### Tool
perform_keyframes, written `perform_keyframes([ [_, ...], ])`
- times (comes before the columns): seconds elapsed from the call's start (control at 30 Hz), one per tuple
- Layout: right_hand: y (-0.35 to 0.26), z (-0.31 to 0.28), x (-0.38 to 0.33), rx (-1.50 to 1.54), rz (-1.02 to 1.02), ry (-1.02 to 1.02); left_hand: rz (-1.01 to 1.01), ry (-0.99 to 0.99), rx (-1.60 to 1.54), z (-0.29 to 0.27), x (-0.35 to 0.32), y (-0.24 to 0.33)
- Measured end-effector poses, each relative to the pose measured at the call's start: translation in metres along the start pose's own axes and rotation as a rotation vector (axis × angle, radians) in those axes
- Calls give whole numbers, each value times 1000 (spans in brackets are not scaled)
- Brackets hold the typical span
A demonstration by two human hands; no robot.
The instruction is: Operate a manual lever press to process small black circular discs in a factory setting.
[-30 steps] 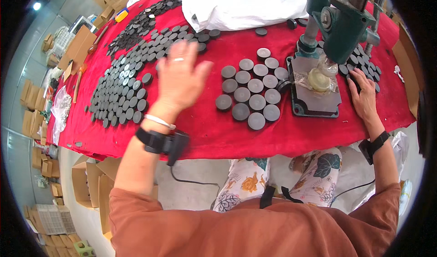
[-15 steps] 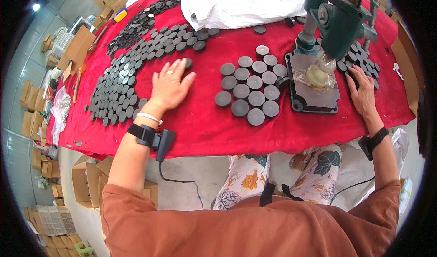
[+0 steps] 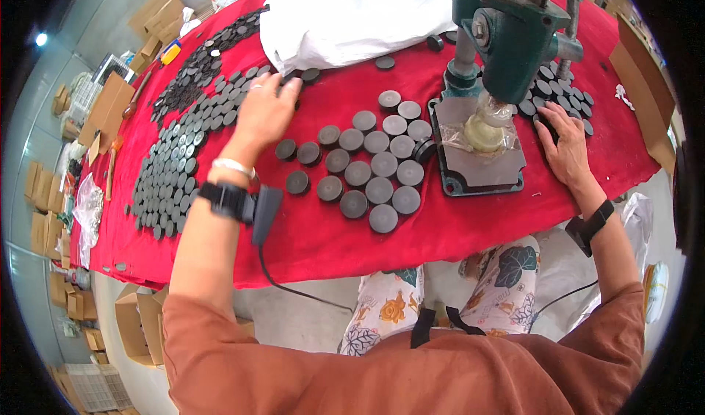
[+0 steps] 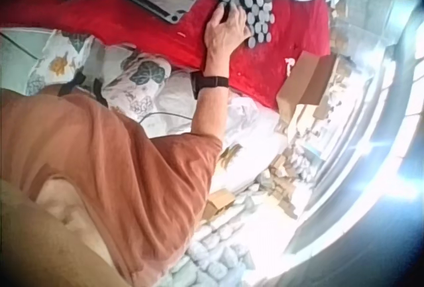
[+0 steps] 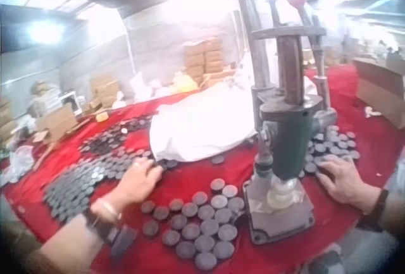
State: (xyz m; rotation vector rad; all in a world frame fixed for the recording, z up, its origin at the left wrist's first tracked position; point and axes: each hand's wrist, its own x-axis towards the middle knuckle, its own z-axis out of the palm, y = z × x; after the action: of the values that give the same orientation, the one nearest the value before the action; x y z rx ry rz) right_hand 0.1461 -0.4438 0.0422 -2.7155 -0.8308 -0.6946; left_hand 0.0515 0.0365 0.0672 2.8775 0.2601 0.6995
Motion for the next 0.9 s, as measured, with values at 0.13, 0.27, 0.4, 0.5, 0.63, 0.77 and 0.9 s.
perform_keyframes([
  [0.13,-3,-2,1,22,19,-9,10,-455,296,13,47,-42],
  [0.27,-3,-3,0,14,20,-26,-283,-415,234,41,36,-39],
  [0.4,-3,-2,0,4,19,-24,-179,-487,235,30,17,-28],
  [0.5,-2,-2,1,-1,17,-20,-154,-471,168,19,-8,-8],
  [0.63,-1,-2,0,11,17,-18,30,-494,88,8,-36,20],
  [0.77,-2,-3,0,21,25,-14,261,-545,-242,-5,-34,22],
  [0.9,-3,-3,1,34,36,-10,102,-398,-330,3,18,4],
])
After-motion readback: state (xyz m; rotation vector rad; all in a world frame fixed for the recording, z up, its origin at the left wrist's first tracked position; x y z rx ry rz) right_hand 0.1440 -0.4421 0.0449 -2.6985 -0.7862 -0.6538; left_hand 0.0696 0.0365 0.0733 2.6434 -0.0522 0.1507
